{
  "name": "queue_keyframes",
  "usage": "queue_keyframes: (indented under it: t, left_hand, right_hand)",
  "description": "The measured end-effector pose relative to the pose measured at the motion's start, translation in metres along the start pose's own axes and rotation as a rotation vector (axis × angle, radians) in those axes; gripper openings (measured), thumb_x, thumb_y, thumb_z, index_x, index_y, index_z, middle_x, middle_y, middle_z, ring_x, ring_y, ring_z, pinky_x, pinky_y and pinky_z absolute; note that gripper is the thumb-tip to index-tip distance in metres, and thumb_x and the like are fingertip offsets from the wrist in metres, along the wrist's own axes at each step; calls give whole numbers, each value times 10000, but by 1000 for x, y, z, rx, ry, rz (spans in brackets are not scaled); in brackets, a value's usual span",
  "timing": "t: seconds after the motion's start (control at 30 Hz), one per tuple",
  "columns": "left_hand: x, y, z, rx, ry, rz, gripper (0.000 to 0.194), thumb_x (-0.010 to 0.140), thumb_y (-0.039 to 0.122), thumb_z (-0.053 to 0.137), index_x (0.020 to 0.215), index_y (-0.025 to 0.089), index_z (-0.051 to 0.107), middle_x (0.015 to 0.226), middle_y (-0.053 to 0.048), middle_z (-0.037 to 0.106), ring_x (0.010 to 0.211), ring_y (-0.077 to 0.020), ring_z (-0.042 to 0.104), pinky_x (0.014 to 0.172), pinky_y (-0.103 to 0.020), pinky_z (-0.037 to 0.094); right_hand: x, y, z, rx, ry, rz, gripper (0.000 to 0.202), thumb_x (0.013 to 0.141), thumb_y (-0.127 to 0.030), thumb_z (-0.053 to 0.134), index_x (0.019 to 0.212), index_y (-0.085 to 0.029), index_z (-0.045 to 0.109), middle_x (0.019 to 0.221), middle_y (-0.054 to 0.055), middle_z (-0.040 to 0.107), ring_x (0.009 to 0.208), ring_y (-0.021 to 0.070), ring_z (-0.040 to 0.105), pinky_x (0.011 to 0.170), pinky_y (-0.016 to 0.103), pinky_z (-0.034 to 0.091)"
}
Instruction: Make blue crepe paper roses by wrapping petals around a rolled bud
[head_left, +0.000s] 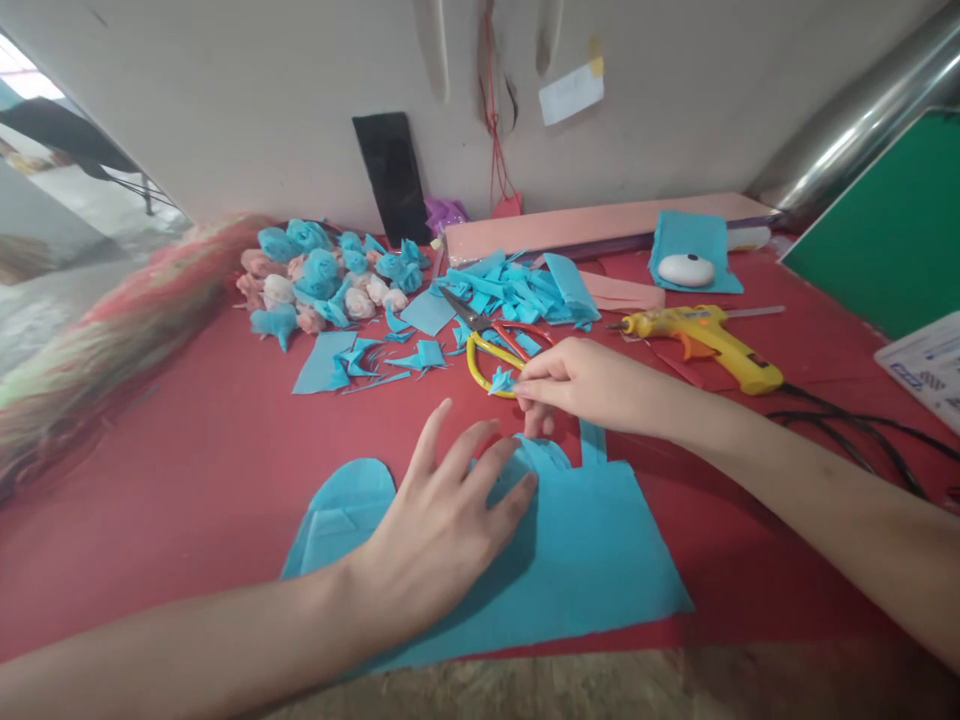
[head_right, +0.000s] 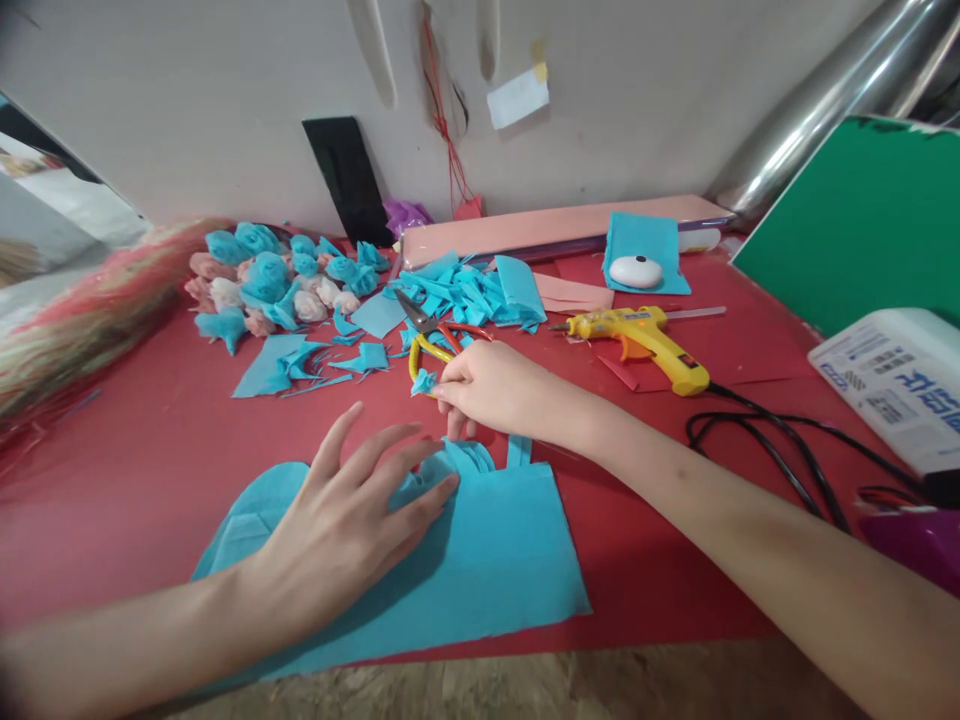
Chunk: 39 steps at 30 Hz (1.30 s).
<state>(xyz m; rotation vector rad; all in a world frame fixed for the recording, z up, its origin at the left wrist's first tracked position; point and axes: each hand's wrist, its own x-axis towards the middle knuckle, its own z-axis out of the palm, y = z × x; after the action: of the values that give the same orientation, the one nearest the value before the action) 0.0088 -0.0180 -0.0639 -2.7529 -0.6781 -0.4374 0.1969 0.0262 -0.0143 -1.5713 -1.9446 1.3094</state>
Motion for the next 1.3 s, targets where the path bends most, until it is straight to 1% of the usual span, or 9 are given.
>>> queue_keyframes:
  t: [0.2, 0.43, 0.53, 0.67, 0.77, 0.9, 1.0, 1.07, 1.3]
  left_hand:
    - [-1, -1, 0, 10, -14, 0, 222, 818, 257, 624, 1037, 228, 646, 1077, -127, 628, 1101, -317, 522, 1020, -622, 285]
    - [-1, 0, 0, 28, 10, 17, 206, 849, 243, 590, 1050, 232, 634, 1082, -88, 596, 1099, -303, 498, 1042, -598, 250]
    - [0, -1, 0, 17, 29, 39, 185, 863, 204, 556, 1026, 209, 643, 1054, -80, 591, 1055, -290, 513, 1048, -593, 243]
    - [0, -2, 0, -17, 40, 77, 198, 880, 146, 503, 1008, 152, 653, 961, -64, 601, 965, -255, 538, 1068, -566, 248]
    - [-1, -2, 0, -45, 6, 73, 217, 901, 143, 463, 999, 141, 658, 974, -69, 611, 890, -217, 559, 1067, -525, 290]
    - [-2, -2, 1, -46, 10, 82, 221, 909, 158, 461, 1013, 148, 656, 1115, -95, 610, 997, -243, 551, 1049, -535, 311]
    - [-2, -2, 2, -21, 24, 116, 180, 898, 163, 498, 903, 159, 678, 1085, -43, 637, 999, -234, 544, 1083, -555, 252]
    - [-2, -2, 2, 0, 21, 110, 154, 887, 168, 526, 875, 166, 680, 1080, -24, 645, 981, -220, 540, 1099, -552, 232]
    - [0, 1, 0, 0, 49, 68, 124, 877, 181, 556, 909, 158, 673, 1125, -32, 651, 963, -208, 551, 1078, -531, 303]
  right_hand:
    - [0, -3, -1, 1, -19, 22, 320, 872, -97, 431, 573, -174, 516, 605, 50, 688, 536, 120, 617, 584, 235, 498]
    - [1, -6, -1, 7, -40, 61, 330, 897, -131, 435, 583, -167, 529, 639, 54, 688, 533, 103, 594, 582, 218, 485]
    - [1, -6, 1, 3, -51, 93, 340, 901, -130, 424, 579, -163, 529, 649, 57, 679, 523, 99, 583, 546, 209, 471]
    - [1, -4, 2, -18, -78, 100, 324, 890, -138, 452, 583, -153, 555, 604, 26, 631, 532, 96, 579, 516, 193, 442]
    - [0, -2, 2, -43, -106, 82, 277, 870, -176, 495, 616, -146, 601, 575, -1, 595, 506, 85, 547, 504, 187, 425]
    - [1, 2, 1, -97, -122, 45, 214, 818, -186, 539, 643, -136, 652, 555, -6, 581, 505, 88, 525, 504, 194, 408]
    - [2, 6, 1, -145, -118, 23, 205, 782, -165, 538, 643, -130, 684, 576, 9, 610, 512, 95, 527, 501, 204, 399]
    - [2, 8, 1, -178, -109, 11, 196, 758, -165, 539, 663, -131, 707, 585, 17, 631, 506, 103, 525, 489, 213, 386]
    - [-1, 10, -1, -259, -127, 1, 204, 709, -174, 537, 640, -143, 727, 522, 21, 637, 461, 120, 544, 443, 221, 367]
